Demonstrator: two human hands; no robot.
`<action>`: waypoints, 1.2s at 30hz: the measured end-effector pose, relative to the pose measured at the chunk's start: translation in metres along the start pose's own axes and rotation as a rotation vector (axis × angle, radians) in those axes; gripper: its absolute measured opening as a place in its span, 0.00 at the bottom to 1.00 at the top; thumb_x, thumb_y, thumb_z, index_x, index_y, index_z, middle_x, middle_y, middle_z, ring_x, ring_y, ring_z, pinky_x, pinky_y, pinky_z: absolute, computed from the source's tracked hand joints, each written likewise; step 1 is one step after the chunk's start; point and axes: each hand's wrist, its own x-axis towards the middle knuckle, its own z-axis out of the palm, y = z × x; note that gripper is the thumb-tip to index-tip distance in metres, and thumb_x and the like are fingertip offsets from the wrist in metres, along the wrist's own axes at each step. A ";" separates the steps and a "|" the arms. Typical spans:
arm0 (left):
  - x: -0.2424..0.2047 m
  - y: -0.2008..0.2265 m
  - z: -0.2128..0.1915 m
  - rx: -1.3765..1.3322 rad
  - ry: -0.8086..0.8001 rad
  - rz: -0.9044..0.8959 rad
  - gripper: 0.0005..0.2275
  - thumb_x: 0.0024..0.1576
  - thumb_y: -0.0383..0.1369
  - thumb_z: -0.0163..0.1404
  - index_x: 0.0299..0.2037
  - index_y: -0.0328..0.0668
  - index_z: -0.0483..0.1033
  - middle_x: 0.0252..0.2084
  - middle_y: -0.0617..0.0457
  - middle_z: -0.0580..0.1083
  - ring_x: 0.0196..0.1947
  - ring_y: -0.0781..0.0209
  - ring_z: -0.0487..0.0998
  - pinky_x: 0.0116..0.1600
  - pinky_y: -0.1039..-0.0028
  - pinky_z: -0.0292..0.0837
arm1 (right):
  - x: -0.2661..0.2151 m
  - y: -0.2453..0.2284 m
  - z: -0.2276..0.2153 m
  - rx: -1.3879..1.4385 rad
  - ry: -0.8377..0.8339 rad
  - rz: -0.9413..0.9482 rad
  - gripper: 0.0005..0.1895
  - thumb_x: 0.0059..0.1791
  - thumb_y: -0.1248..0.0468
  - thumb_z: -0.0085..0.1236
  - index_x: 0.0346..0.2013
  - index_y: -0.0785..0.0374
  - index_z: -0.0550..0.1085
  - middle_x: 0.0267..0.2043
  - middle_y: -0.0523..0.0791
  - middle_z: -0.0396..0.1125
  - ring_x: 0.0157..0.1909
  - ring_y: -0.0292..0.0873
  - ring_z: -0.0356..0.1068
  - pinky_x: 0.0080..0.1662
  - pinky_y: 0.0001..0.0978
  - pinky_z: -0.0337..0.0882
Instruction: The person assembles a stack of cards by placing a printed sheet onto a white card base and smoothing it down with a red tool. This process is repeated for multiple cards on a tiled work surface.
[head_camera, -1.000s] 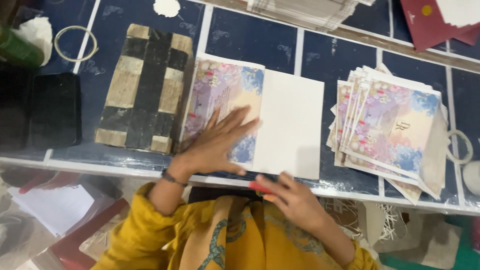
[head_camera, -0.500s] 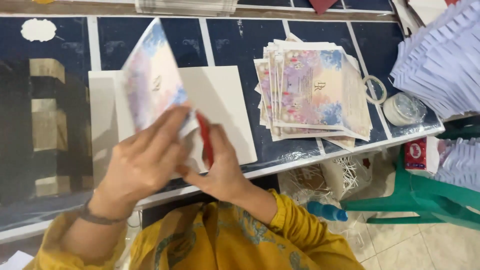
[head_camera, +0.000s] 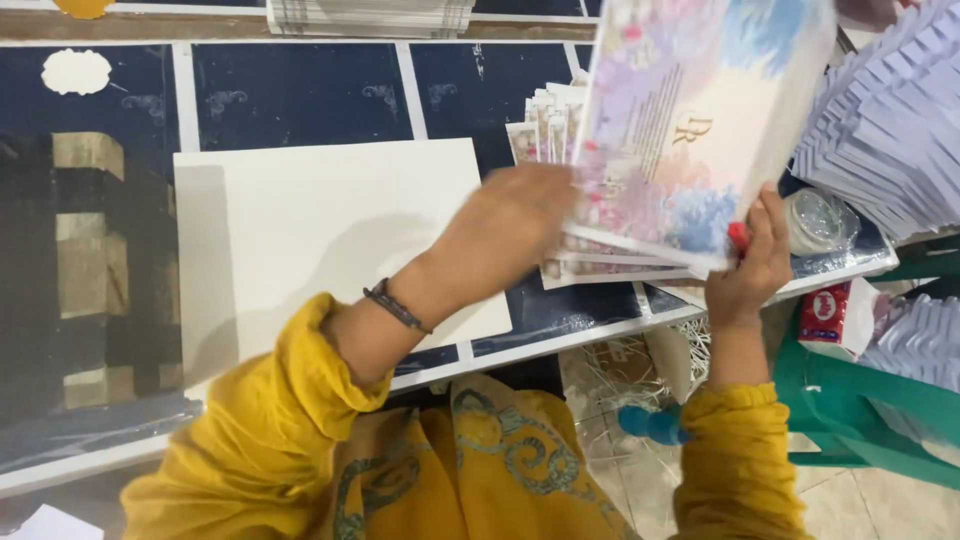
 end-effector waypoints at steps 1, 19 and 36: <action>-0.021 -0.015 0.025 0.067 -0.014 -0.278 0.04 0.58 0.23 0.55 0.41 0.37 0.75 0.45 0.43 0.75 0.47 0.43 0.73 0.57 0.56 0.67 | -0.037 0.030 -0.003 -0.121 -0.237 0.031 0.23 0.50 0.79 0.68 0.58 0.74 0.73 0.64 0.64 0.68 0.59 0.66 0.74 0.55 0.54 0.78; -0.074 -0.026 0.062 -0.210 -0.203 -1.259 0.15 0.50 0.31 0.60 0.41 0.49 0.65 0.49 0.49 0.62 0.54 0.47 0.62 0.56 0.55 0.50 | 0.003 -0.007 -0.047 0.162 -0.736 0.662 0.37 0.43 0.67 0.75 0.68 0.63 0.75 0.54 0.54 0.62 0.37 0.60 0.68 0.43 0.49 0.70; -0.058 -0.090 0.038 -0.035 -0.309 -1.170 0.25 0.64 0.43 0.53 0.64 0.31 0.65 0.63 0.30 0.59 0.66 0.25 0.63 0.63 0.41 0.62 | 0.014 -0.184 0.040 0.568 -1.312 0.585 0.38 0.33 0.45 0.79 0.48 0.66 0.77 0.34 0.55 0.76 0.39 0.62 0.77 0.40 0.48 0.74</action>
